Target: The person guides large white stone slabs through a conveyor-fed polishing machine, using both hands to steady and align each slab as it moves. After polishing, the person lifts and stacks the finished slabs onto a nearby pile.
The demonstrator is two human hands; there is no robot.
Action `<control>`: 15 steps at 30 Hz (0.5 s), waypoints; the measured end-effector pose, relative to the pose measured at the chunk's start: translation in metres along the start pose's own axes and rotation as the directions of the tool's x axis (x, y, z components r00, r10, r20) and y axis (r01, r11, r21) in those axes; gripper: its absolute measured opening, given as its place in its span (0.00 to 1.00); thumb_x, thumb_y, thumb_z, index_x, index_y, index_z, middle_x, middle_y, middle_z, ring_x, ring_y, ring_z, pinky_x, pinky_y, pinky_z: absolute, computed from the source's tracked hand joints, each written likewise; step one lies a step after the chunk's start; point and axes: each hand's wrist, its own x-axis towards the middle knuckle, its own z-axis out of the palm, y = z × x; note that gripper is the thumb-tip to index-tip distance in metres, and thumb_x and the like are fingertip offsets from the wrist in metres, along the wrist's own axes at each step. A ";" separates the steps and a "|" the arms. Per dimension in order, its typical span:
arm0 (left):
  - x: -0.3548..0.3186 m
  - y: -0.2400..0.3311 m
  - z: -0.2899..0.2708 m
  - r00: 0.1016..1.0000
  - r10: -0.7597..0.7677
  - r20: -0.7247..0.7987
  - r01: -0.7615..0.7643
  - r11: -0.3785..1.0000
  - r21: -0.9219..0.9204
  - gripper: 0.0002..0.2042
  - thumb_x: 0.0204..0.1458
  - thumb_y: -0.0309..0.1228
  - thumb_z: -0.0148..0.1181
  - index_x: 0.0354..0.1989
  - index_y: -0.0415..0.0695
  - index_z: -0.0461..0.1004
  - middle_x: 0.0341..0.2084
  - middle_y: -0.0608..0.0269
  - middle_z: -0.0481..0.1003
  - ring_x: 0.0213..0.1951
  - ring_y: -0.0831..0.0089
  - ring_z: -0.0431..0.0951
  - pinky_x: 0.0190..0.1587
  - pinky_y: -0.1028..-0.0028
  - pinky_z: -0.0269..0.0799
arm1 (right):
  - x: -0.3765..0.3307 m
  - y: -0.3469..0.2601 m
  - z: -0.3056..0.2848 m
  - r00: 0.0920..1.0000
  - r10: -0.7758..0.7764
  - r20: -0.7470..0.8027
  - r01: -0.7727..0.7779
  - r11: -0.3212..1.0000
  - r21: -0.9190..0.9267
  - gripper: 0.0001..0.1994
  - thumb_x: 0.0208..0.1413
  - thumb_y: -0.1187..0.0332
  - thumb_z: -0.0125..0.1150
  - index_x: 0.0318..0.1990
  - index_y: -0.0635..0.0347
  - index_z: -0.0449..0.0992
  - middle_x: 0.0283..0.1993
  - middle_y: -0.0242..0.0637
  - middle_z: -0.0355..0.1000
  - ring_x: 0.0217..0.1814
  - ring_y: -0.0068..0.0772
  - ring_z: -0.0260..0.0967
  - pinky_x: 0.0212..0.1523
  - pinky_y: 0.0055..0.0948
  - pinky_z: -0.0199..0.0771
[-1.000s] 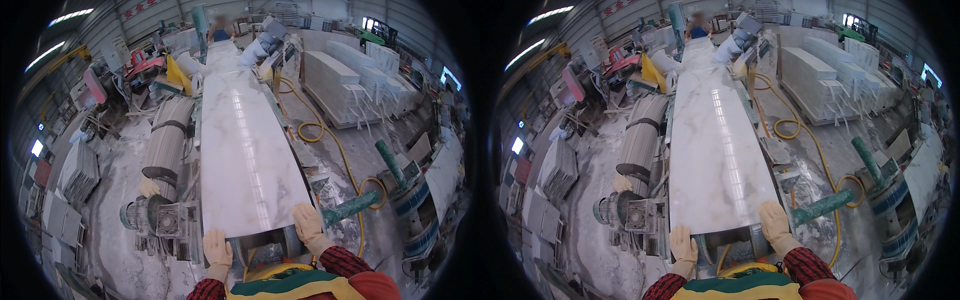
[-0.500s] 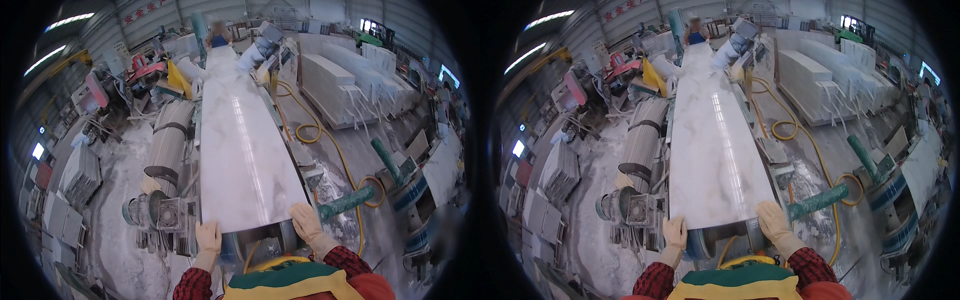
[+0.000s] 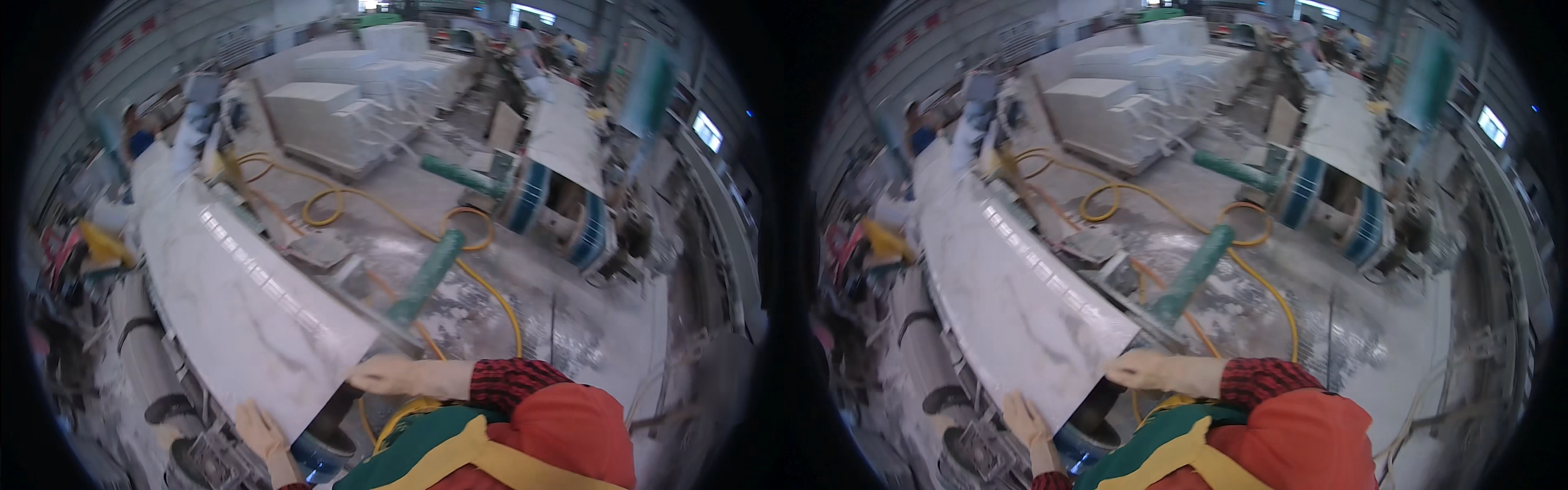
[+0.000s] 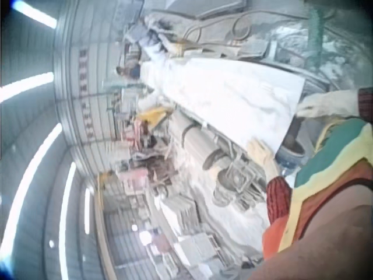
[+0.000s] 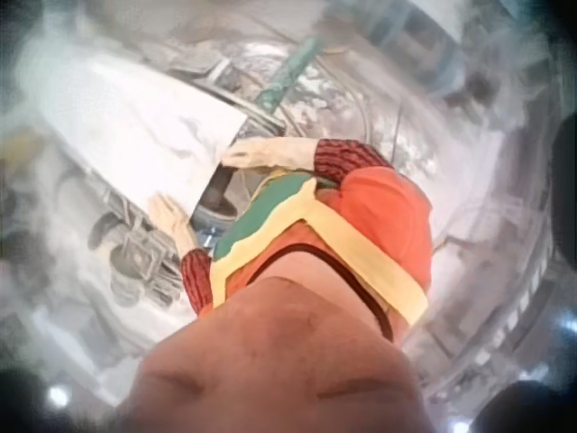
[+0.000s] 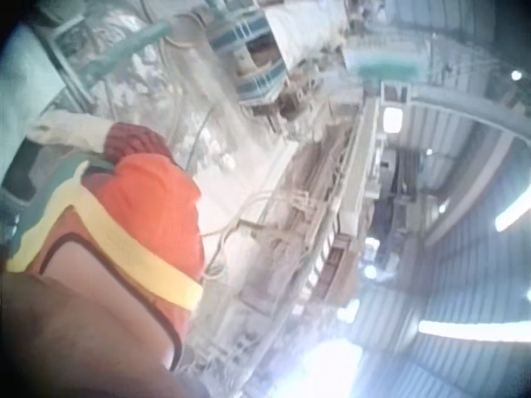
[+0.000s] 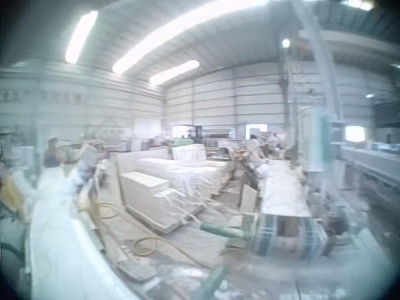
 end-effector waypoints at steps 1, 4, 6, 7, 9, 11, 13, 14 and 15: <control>0.000 0.005 -0.002 1.000 0.002 0.032 -0.001 1.000 -0.024 0.25 0.72 0.34 0.60 0.75 0.39 0.74 0.73 0.31 0.71 0.74 0.33 0.69 0.78 0.42 0.60 | 0.000 -0.006 0.008 0.993 0.091 0.081 -0.106 0.973 0.207 0.25 0.78 0.48 0.57 0.67 0.57 0.84 0.60 0.49 0.86 0.61 0.49 0.84 0.65 0.44 0.81; 0.003 0.012 -0.010 0.997 0.010 0.075 -0.007 0.999 -0.033 0.26 0.73 0.34 0.59 0.77 0.38 0.72 0.75 0.30 0.69 0.75 0.32 0.67 0.79 0.42 0.58 | 0.012 -0.011 0.042 0.849 0.298 0.438 -0.468 0.808 0.357 0.31 0.79 0.40 0.54 0.69 0.57 0.83 0.61 0.46 0.87 0.63 0.38 0.86 0.69 0.41 0.82; 0.001 0.009 -0.015 0.998 0.040 0.043 -0.040 0.999 0.003 0.25 0.74 0.33 0.60 0.76 0.38 0.73 0.75 0.32 0.70 0.76 0.33 0.67 0.78 0.43 0.60 | 0.023 -0.010 0.070 0.776 0.334 0.536 -0.580 0.712 0.396 0.30 0.79 0.43 0.56 0.70 0.58 0.81 0.62 0.47 0.85 0.64 0.41 0.85 0.69 0.43 0.82; 0.002 0.008 -0.017 0.998 0.041 0.049 -0.041 0.999 -0.001 0.25 0.73 0.33 0.60 0.76 0.38 0.74 0.75 0.32 0.70 0.75 0.33 0.68 0.78 0.43 0.60 | 0.028 -0.006 0.084 0.768 0.334 0.546 -0.606 0.653 0.454 0.30 0.78 0.44 0.57 0.70 0.59 0.80 0.63 0.48 0.85 0.64 0.42 0.84 0.69 0.44 0.82; -0.005 -0.001 -0.018 0.998 0.026 0.049 -0.026 1.000 -0.010 0.24 0.73 0.32 0.60 0.75 0.39 0.75 0.74 0.33 0.71 0.75 0.33 0.69 0.78 0.43 0.60 | 0.040 0.002 0.115 0.820 0.338 0.462 -0.572 0.515 0.638 0.29 0.78 0.47 0.58 0.71 0.61 0.78 0.65 0.49 0.83 0.65 0.45 0.83 0.70 0.46 0.82; 0.002 0.022 -0.032 0.999 -0.009 0.049 0.011 0.999 -0.040 0.24 0.72 0.31 0.61 0.74 0.38 0.76 0.73 0.33 0.72 0.73 0.34 0.71 0.78 0.43 0.61 | 0.051 0.013 0.144 0.868 0.374 0.325 -0.465 0.385 0.797 0.28 0.77 0.50 0.60 0.72 0.63 0.77 0.66 0.50 0.81 0.66 0.47 0.82 0.70 0.48 0.82; -0.001 0.021 -0.035 0.996 -0.031 0.085 0.033 0.999 -0.022 0.26 0.69 0.33 0.63 0.73 0.38 0.75 0.73 0.31 0.72 0.74 0.33 0.69 0.79 0.43 0.60 | 0.060 0.019 0.169 0.883 0.421 0.206 -0.357 0.319 0.878 0.28 0.77 0.53 0.62 0.73 0.65 0.75 0.68 0.51 0.80 0.68 0.50 0.81 0.71 0.50 0.82; -0.003 0.020 -0.036 0.994 -0.046 0.100 0.048 0.999 -0.011 0.26 0.67 0.34 0.64 0.73 0.38 0.75 0.73 0.31 0.72 0.74 0.32 0.69 0.79 0.43 0.60 | 0.064 0.021 0.181 0.884 0.444 0.149 -0.302 0.296 0.906 0.28 0.76 0.54 0.63 0.73 0.66 0.74 0.68 0.52 0.79 0.68 0.51 0.80 0.71 0.51 0.82; 0.001 0.029 -0.038 0.993 -0.066 0.101 0.067 0.998 -0.015 0.26 0.66 0.35 0.64 0.72 0.40 0.76 0.72 0.32 0.72 0.74 0.33 0.70 0.79 0.43 0.60 | 0.063 0.025 0.187 0.878 0.470 0.092 -0.253 0.291 0.923 0.28 0.76 0.56 0.64 0.73 0.67 0.73 0.69 0.53 0.78 0.69 0.52 0.80 0.71 0.52 0.82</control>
